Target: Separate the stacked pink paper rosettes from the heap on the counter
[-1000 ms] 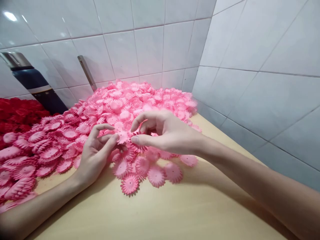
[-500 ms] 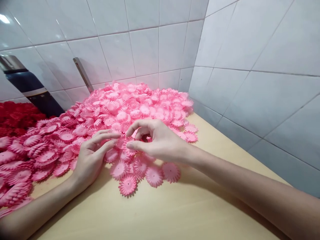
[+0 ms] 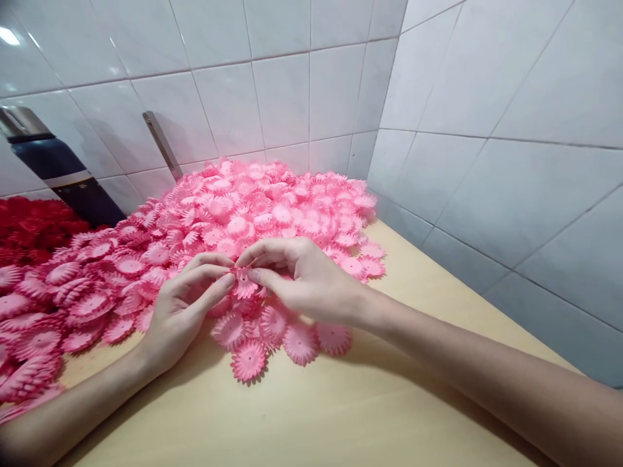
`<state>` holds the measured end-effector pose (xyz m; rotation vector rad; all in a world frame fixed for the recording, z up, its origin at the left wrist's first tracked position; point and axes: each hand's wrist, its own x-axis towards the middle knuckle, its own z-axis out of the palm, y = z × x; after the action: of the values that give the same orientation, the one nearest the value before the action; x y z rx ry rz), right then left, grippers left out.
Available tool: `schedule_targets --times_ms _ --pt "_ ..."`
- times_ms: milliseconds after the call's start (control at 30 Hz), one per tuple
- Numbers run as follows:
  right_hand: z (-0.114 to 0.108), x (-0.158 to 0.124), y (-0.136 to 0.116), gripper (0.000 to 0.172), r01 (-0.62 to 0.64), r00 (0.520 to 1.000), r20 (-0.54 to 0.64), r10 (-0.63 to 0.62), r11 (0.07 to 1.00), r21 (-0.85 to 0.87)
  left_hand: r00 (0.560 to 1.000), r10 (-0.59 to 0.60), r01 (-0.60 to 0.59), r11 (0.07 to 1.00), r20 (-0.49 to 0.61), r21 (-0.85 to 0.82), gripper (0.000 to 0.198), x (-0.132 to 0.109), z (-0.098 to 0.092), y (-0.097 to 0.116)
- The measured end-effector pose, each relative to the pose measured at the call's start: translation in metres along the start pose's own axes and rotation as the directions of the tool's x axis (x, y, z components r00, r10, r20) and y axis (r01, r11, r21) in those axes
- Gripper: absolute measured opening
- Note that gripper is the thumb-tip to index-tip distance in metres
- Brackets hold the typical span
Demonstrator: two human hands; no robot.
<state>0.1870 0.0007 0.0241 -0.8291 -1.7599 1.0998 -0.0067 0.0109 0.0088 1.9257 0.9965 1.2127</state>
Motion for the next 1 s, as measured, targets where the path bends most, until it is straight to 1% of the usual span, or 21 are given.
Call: schedule_targets --times_ms 67,133,200,233,333,433,533,633,733,833,933,1000 --pt "0.0003 -0.001 -0.0013 0.012 0.022 1.0 -0.006 -0.022 0.998 -0.054 1.0 -0.004 0.004 1.0 -0.006 0.003 0.011 -0.0002 0.0 0.0007" --pt "0.0012 -0.0023 -0.0032 0.011 0.027 0.999 -0.02 -0.03 0.989 -0.144 1.0 -0.003 0.003 1.0 0.015 0.009 0.01 -0.0009 -0.0001 0.0006" --pt "0.0022 -0.003 -0.0045 0.017 0.007 0.999 -0.049 -0.018 0.976 -0.217 0.999 0.008 -0.009 1.0 0.046 0.02 0.01 -0.0014 -0.0002 0.0002" --pt "0.0024 -0.0031 -0.0046 0.02 -0.008 0.998 -0.068 -0.008 0.974 -0.226 0.998 0.015 -0.016 1.0 0.061 0.026 0.01 -0.0016 -0.0002 0.0" --pt "0.0019 -0.0021 -0.0032 0.021 -0.014 0.996 -0.09 0.0 0.988 -0.151 0.997 0.027 -0.029 0.999 0.072 0.027 0.011 -0.0014 -0.0002 0.0002" --pt "-0.0001 -0.0006 -0.0025 0.02 -0.045 0.995 -0.094 0.037 0.995 -0.086 0.999 0.001 -0.001 1.0 0.048 0.004 0.018 -0.0012 -0.0006 0.0008" --pt "-0.0008 -0.0001 -0.0046 0.019 -0.08 0.99 -0.122 0.07 0.994 -0.076 1.0 -0.01 0.01 1.0 0.026 -0.005 0.02 -0.0015 -0.0012 0.0009" --pt "0.0009 -0.0007 -0.0067 0.014 -0.065 0.99 -0.129 0.05 0.992 -0.112 1.0 0.019 -0.019 0.999 0.021 0.029 0.019 -0.0018 -0.0011 0.0012" --pt "0.0029 -0.0019 -0.0058 0.012 -0.046 0.993 -0.115 0.029 0.989 -0.144 0.997 0.054 -0.057 0.997 0.055 0.056 0.014 -0.0015 -0.0004 0.0014" --pt "0.0043 -0.0033 -0.0029 0.016 -0.043 0.997 -0.069 0.034 0.989 -0.14 0.992 0.094 -0.097 0.995 0.089 0.028 0.01 -0.0014 0.0002 -0.0001" --pt "0.0057 -0.0046 -0.0007 0.016 -0.027 0.999 -0.024 0.024 0.99 -0.138 0.985 0.121 -0.119 0.992 0.123 -0.03 0.011 -0.002 0.0001 -0.0031" --pt "0.0066 -0.0052 -0.0001 0.016 -0.01 1.0 -0.015 0.008 0.99 -0.14 0.982 0.129 -0.124 0.991 0.137 -0.048 0.014 -0.0023 -0.0004 -0.0048"
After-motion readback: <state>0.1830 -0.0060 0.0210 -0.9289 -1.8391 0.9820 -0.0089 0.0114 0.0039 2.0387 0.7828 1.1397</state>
